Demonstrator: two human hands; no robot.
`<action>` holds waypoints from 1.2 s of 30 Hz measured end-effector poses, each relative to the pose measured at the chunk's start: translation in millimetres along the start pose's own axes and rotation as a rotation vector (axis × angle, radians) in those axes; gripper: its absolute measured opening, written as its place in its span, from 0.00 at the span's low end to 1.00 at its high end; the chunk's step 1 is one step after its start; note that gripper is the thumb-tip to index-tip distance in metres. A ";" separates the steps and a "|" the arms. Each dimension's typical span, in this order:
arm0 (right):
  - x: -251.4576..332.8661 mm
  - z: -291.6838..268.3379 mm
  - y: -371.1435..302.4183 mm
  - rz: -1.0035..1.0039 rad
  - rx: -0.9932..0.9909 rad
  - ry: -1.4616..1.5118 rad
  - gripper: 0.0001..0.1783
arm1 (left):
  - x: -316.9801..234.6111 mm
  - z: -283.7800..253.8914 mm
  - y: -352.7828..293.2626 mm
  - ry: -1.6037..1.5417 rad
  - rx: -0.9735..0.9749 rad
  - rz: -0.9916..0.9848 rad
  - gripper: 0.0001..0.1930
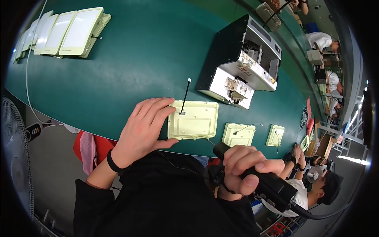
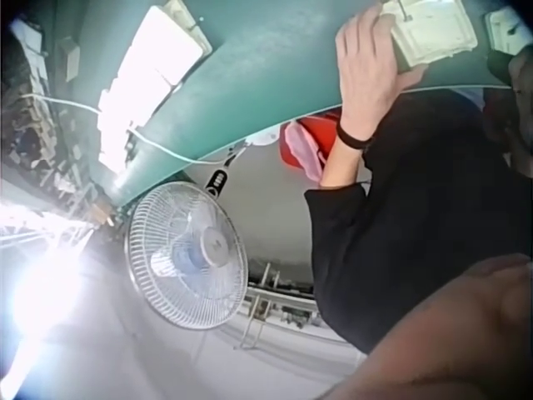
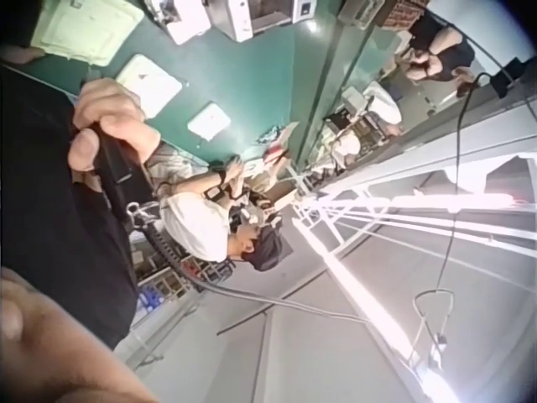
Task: Assembling electronic components by attaching wires to plastic covers using an electric screwdriver.
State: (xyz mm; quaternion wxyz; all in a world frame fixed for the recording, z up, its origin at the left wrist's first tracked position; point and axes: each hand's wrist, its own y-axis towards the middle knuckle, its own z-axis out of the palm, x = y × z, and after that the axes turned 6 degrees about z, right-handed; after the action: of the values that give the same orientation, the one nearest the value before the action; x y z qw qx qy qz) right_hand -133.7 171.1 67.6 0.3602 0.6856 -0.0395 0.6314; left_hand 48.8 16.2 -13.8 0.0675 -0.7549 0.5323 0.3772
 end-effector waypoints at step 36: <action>3.4 10.1 88.1 -0.123 -0.253 -0.083 0.10 | -1.2 -1.5 2.6 0.036 -0.047 0.049 0.43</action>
State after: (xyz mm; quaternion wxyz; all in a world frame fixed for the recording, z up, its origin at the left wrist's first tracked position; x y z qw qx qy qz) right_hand -169.4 102.0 110.3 0.4799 0.6613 -0.0918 0.5691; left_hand 47.1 15.2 -11.2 0.0311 -0.7497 0.5426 0.3775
